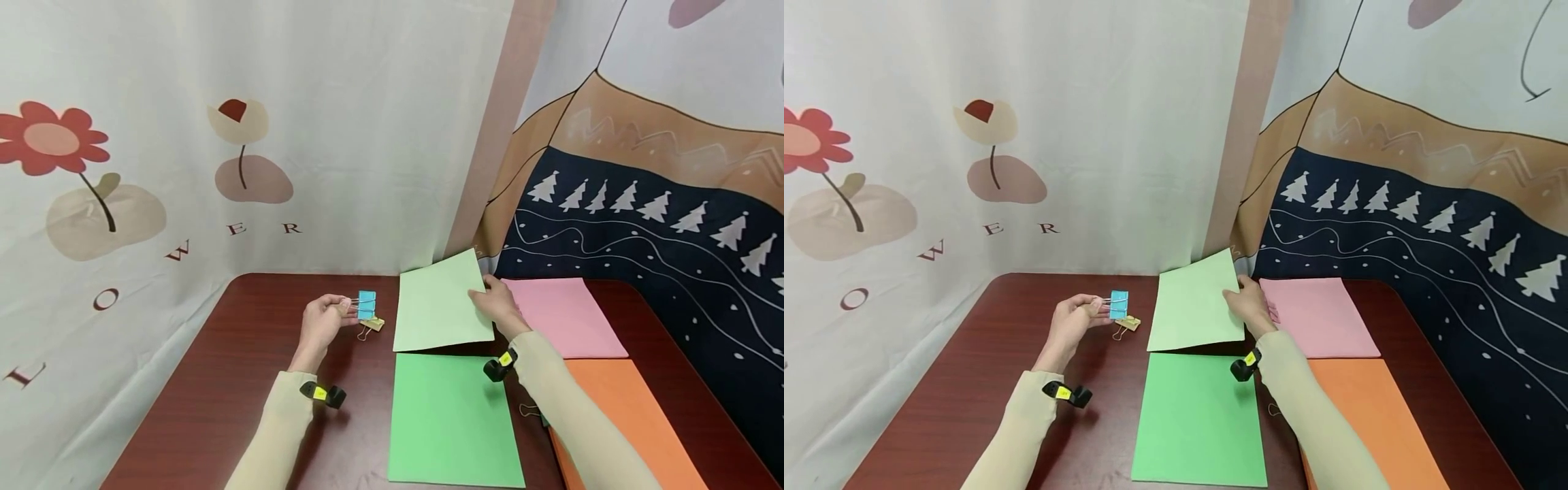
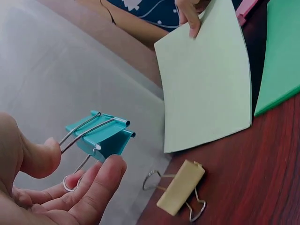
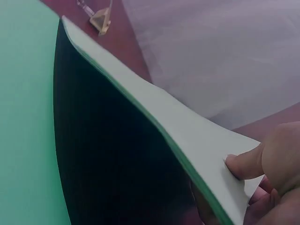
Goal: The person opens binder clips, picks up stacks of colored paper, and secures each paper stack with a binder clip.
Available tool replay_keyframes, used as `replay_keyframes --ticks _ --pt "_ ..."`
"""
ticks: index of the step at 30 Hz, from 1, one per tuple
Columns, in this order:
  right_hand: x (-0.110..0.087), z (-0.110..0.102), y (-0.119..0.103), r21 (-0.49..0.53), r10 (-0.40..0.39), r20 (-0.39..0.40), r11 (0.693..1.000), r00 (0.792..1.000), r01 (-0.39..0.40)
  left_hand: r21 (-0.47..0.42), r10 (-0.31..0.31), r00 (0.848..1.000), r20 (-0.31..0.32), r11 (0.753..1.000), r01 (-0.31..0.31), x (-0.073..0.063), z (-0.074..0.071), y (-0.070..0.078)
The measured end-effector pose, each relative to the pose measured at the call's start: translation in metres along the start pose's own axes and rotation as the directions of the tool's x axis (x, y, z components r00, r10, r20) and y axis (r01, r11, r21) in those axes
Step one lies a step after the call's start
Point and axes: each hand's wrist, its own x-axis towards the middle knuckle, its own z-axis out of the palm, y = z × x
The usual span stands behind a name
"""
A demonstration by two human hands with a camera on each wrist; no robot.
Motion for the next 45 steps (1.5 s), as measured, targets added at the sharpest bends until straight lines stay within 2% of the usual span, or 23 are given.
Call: replay_keyframes --ticks 6,14,20,33,42,45 --pt "-0.009 -0.003 -0.001 0.149 -0.009 0.0 0.989 1.0 0.009 -0.029 0.017 1.0 -0.013 0.999 -0.017 -0.003 0.005 0.004" --pt "-0.024 -0.01 -0.002 0.264 -0.05 -0.096 0.962 0.994 0.074 -0.096 0.024 1.0 -0.012 0.995 -0.025 -0.01 0.01 0.011" --pt "-0.038 -0.014 0.003 0.326 -0.065 -0.152 0.939 0.986 0.112 -0.111 0.013 1.0 -0.006 0.994 -0.014 -0.014 0.011 0.016" --pt "-0.066 -0.018 0.026 0.428 -0.071 -0.18 0.893 0.981 0.143 -0.112 0.001 1.0 0.009 0.994 0.0 -0.024 0.023 0.025" --pt "-0.072 -0.016 0.034 0.504 -0.086 -0.186 0.847 0.979 0.17 -0.128 -0.001 1.0 0.017 0.992 0.003 -0.029 0.028 0.025" --pt "-0.073 -0.015 0.034 0.51 -0.097 -0.192 0.841 0.977 0.184 -0.136 0.005 1.0 0.018 0.991 -0.003 -0.03 0.029 0.024"
